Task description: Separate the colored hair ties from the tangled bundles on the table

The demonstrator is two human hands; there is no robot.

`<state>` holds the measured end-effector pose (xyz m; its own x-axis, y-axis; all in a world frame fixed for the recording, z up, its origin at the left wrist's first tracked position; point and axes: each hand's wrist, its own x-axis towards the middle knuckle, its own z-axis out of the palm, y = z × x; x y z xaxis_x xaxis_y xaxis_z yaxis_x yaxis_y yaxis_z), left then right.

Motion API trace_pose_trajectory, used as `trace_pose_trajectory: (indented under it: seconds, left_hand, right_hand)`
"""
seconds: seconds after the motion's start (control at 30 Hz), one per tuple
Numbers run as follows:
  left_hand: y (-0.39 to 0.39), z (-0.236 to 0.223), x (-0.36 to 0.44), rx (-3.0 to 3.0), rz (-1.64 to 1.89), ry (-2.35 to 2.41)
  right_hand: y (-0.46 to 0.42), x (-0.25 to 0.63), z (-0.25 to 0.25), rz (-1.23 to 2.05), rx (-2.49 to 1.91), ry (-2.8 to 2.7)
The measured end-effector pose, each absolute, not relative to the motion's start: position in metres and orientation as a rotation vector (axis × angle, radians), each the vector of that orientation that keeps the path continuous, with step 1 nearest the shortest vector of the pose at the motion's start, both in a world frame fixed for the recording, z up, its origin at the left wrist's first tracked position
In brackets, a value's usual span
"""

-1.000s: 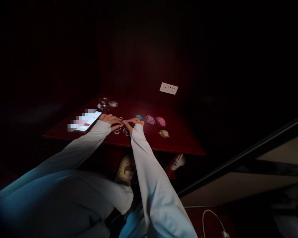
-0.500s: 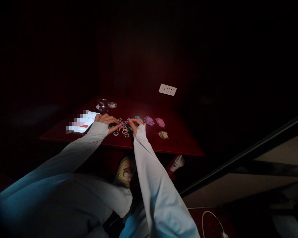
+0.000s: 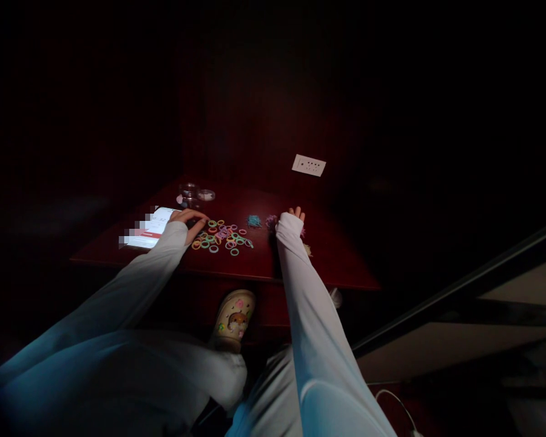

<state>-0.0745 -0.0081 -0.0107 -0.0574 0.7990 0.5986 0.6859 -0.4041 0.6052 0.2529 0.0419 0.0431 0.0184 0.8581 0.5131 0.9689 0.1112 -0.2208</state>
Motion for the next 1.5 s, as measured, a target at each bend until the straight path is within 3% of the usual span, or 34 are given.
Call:
trace_pose_trajectory:
  seconds: [0.13,0.57,0.7,1.0,1.2,1.33,1.5]
  left_hand:
    - [-0.012,-0.009,-0.070,2.003,1.486,1.668]
    - [-0.020,0.000,-0.060,1.715,1.721,1.643]
    - [-0.022,0.003,-0.056,1.818,1.634,1.513]
    - [-0.013,-0.006,-0.064,1.832,1.463,1.472]
    - [-0.009,-0.006,-0.059,1.470,1.512,1.447]
    - [-0.011,-0.005,-0.060,1.517,1.481,1.459]
    - [-0.012,-0.010,-0.063,1.688,1.486,1.608]
  right_hand:
    - [0.025,0.252,0.045,-0.271,-1.893,-1.786]
    - [-0.021,0.183,0.016,-0.018,-1.303,-2.143]
    - [-0.032,0.168,0.017,0.038,-1.181,-2.183]
    - [0.005,0.181,-0.005,0.244,-1.344,-1.678]
    - [-0.024,0.161,0.007,0.136,-1.162,-1.985]
    - [-0.050,0.134,0.019,0.092,-1.081,-2.280]
    - [-0.049,0.111,0.021,0.036,-1.253,-2.232]
